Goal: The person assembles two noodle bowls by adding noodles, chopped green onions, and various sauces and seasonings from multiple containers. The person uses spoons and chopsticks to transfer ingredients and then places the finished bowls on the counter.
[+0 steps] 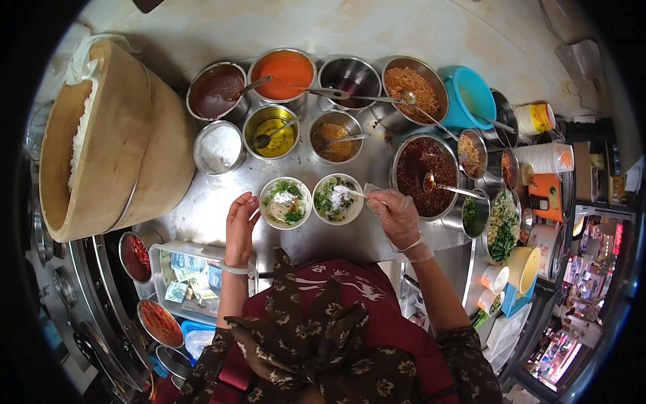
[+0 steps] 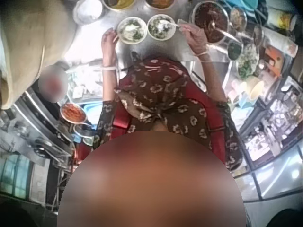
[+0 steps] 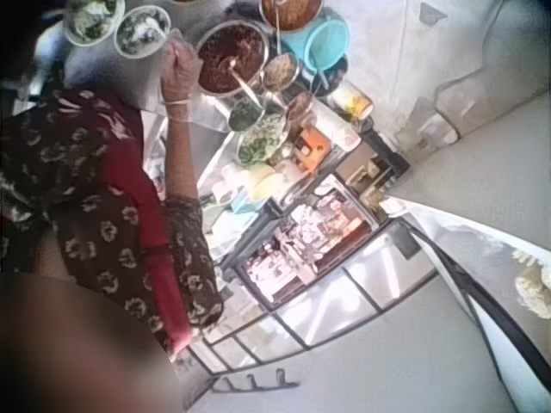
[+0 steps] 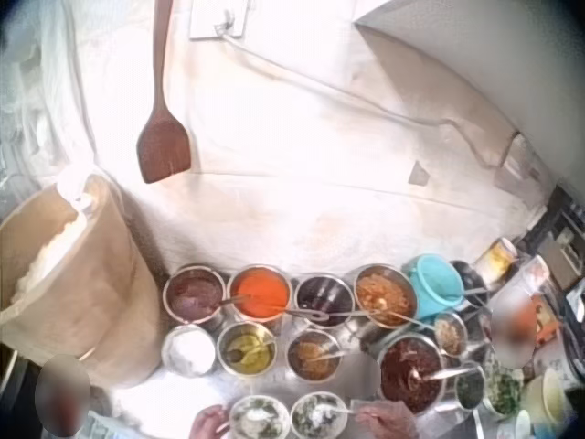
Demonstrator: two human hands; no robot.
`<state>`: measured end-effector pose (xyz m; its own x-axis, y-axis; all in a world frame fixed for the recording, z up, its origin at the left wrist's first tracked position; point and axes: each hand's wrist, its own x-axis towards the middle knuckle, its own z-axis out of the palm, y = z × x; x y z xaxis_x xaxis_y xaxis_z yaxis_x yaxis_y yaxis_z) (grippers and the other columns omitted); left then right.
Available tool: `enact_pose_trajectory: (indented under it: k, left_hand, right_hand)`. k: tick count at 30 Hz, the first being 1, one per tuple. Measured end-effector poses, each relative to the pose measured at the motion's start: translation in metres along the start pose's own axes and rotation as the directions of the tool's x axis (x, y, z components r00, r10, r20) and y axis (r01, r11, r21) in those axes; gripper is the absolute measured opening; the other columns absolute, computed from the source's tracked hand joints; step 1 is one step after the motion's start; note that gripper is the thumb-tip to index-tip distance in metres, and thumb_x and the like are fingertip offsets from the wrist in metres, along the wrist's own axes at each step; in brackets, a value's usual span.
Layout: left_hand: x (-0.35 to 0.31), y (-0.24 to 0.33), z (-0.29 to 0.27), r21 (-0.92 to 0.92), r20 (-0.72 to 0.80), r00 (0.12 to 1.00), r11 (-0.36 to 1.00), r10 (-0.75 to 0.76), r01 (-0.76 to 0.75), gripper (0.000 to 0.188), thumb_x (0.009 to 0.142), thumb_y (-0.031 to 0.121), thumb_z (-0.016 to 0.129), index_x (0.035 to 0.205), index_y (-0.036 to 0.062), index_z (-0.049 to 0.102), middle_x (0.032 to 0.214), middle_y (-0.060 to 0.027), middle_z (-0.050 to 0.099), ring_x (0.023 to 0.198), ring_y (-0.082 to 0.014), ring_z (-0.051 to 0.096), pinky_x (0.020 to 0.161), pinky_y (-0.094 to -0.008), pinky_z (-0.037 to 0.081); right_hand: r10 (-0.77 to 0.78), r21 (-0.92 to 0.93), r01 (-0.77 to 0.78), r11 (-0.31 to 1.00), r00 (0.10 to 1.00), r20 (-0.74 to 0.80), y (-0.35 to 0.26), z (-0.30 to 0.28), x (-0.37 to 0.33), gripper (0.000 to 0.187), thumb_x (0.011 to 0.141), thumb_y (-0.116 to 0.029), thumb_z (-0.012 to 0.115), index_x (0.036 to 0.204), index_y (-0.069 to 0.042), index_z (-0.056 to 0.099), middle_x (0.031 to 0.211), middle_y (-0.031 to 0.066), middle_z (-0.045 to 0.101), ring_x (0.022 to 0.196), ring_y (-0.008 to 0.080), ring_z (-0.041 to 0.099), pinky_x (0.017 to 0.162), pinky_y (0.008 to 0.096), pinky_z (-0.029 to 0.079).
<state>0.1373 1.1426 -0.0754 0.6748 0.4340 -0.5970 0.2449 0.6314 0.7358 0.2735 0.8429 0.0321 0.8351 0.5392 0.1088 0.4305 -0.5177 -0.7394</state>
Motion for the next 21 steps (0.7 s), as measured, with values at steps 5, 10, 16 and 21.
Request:
enact_pose_trajectory:
  k: [5, 10, 16, 21]
  left_hand:
    - [-0.004, 0.005, 0.001, 0.041, 0.015, 1.0, 0.999, 0.012, -0.013, 0.029, 0.096, 0.018, 0.056, 0.122, 0.0058, 0.056, 0.115, -0.0054, 0.062, 0.11, -0.018, 0.058, 0.097, -0.0338, 0.046]
    - [-0.008, 0.007, -0.002, 0.035, 0.003, 1.0, 0.999, -0.003, 0.003, 0.028, 0.097, 0.017, 0.054, 0.122, 0.0055, 0.056, 0.116, -0.0055, 0.062, 0.11, -0.0184, 0.058, 0.097, -0.0341, 0.046]
    - [-0.007, 0.003, -0.002, 0.012, 0.004, 1.0, 1.0, -0.01, 0.01, 0.028, 0.097, 0.017, 0.053, 0.123, 0.0054, 0.055, 0.115, -0.0056, 0.062, 0.11, -0.0181, 0.058, 0.096, -0.0338, 0.046]
    - [-0.006, 0.002, 0.001, 0.035, 0.012, 1.0, 0.999, -0.027, 0.026, 0.03, 0.096, 0.018, 0.055, 0.123, 0.0052, 0.055, 0.114, -0.0055, 0.061, 0.109, -0.0172, 0.058, 0.096, -0.0332, 0.046]
  right_hand:
    - [-0.033, -0.069, 0.027, 0.997, 0.996, -0.086, 0.002, 0.001, -0.007, 0.011, 0.087, -0.004, 0.065, 0.097, -0.005, 0.068, 0.089, 0.0115, 0.068, 0.075, 0.026, 0.063, 0.066, 0.0343, 0.049]
    - [-0.017, 0.012, 0.018, 1.0, 0.999, -0.044, 0.009, 0.006, -0.01, 0.011, 0.087, -0.005, 0.066, 0.098, -0.006, 0.068, 0.09, 0.0112, 0.068, 0.074, 0.026, 0.063, 0.065, 0.0341, 0.049]
    - [0.055, 0.015, -0.054, 0.998, 0.993, -0.107, 0.017, 0.005, -0.018, 0.012, 0.089, -0.006, 0.065, 0.1, -0.005, 0.068, 0.082, 0.0087, 0.067, 0.071, 0.0184, 0.062, 0.063, 0.0301, 0.048]
    - [0.4, 0.359, -0.38, 0.853, 0.916, 0.019, 0.015, 0.01, -0.014, 0.015, 0.093, -0.009, 0.061, 0.104, -0.002, 0.068, 0.083, 0.0052, 0.067, 0.073, 0.0139, 0.061, 0.064, 0.0273, 0.048]
